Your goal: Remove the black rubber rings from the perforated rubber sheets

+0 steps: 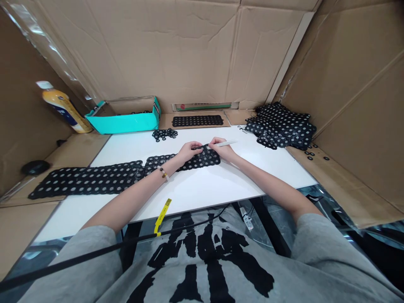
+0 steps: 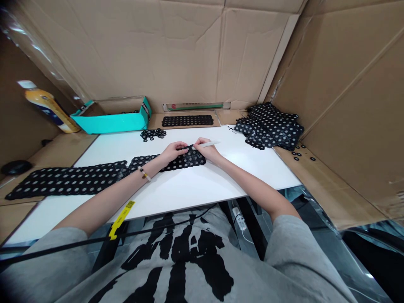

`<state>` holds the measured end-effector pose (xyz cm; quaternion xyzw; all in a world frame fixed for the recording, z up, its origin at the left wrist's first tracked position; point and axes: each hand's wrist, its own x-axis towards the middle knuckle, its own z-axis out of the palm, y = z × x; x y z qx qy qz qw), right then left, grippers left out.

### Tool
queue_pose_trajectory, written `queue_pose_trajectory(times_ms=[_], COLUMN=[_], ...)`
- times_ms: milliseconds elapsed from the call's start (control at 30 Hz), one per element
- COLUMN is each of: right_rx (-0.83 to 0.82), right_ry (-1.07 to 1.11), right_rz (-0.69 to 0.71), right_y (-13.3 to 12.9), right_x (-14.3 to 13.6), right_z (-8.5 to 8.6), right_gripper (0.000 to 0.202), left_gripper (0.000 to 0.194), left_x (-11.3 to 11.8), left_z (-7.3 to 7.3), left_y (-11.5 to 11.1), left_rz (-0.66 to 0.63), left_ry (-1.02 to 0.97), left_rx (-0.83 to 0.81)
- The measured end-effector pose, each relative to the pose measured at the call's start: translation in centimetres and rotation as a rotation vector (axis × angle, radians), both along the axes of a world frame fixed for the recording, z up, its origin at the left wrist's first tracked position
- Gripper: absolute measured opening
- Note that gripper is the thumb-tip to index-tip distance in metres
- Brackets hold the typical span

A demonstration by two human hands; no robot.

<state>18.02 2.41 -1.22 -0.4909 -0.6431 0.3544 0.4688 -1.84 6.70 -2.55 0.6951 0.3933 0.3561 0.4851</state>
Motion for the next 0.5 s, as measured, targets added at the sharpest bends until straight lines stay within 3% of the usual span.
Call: queue_pose_trajectory(times_ms=[200,500], right_rx=[0.095,0.15], right_ry=[-0.114,-0.233], right_rz=[-0.04,-0.086], right_y=[-0.9,-0.5], right_x=[-1.0,-1.7], right_z=[0.3,-0.4], right_gripper=[0.018,0.015], left_gripper=[0.05,0.055], left_x=[-0.2,-0.6], left_z=[0.4,0.8], left_y=[-0.2,0.0], left_rz=[0.0,-0.078], left_ry=[-0.066,-0.041], left_rx=[-0.128,-0.096])
